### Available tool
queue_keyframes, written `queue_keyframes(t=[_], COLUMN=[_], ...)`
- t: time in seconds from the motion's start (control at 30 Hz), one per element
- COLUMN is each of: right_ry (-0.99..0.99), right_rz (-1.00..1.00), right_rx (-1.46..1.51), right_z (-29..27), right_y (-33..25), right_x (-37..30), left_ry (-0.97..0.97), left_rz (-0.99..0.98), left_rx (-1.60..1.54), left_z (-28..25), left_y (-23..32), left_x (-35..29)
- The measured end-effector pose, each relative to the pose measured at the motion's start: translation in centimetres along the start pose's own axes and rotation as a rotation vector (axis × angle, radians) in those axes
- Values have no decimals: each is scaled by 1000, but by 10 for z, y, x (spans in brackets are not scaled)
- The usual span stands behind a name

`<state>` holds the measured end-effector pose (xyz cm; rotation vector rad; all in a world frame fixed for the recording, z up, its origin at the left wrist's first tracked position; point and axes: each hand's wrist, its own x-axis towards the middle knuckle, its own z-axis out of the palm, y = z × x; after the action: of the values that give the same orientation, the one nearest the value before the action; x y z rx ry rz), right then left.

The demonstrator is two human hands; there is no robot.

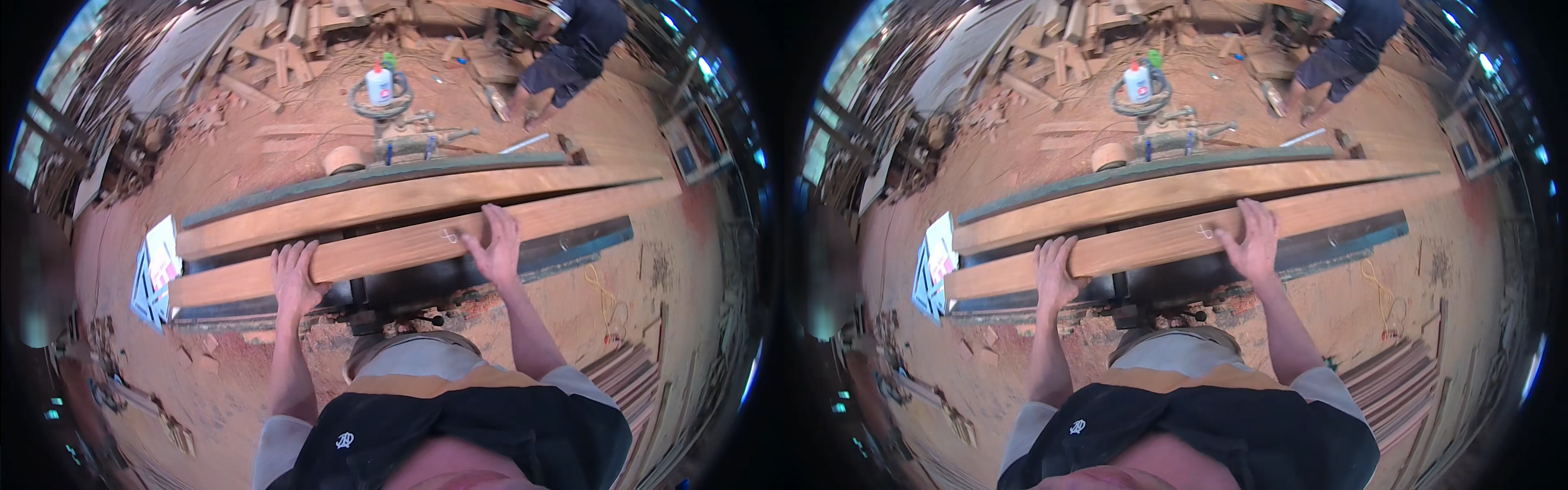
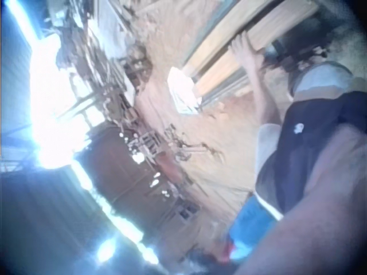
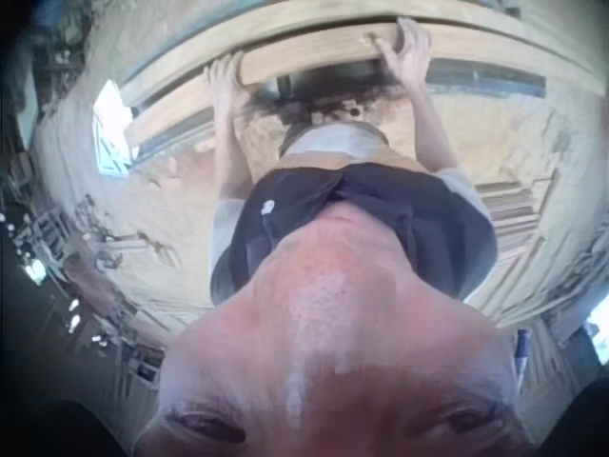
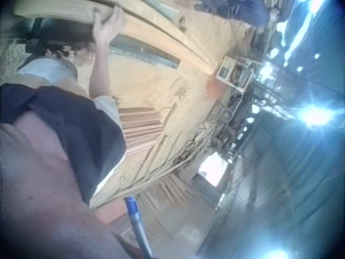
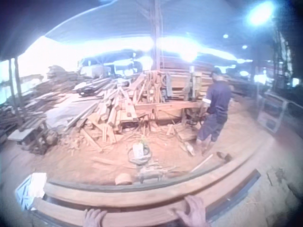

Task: The person uses a speed square and a blue marker to draw straight lines on long wooden planks. They repeatedly position the square, draw lines, and reposition the tool along the planks in a woodworking shop.

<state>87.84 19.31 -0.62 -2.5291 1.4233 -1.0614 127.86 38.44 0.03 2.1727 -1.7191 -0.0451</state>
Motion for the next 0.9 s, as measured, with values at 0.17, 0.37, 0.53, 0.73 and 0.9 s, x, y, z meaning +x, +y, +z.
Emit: queue_keyframes(t=[0.17, 0.37, 0.53, 0.73, 0.9], right_ry=[32, 199, 152, 127, 109], right_rz=[271, 196, 237, 253, 212], right_rx=[-36, -170, -273, -315, -334], right_z=[10, 32, 37, 43, 44], right_y=[44, 36, 35, 41, 49], right_x=[0, 12, 9, 5, 2], left_ry=[-60, -65, -42, 20, 28], left_rz=[-35, 23, -2, 20, 15], left_rx=[10, 24, 16, -22, -54], left_z=[-1, -1, -4, -6, 0], left_y=[5, -4, -5, -7, -11], left_x=[7, 8, 3, 1, -4])
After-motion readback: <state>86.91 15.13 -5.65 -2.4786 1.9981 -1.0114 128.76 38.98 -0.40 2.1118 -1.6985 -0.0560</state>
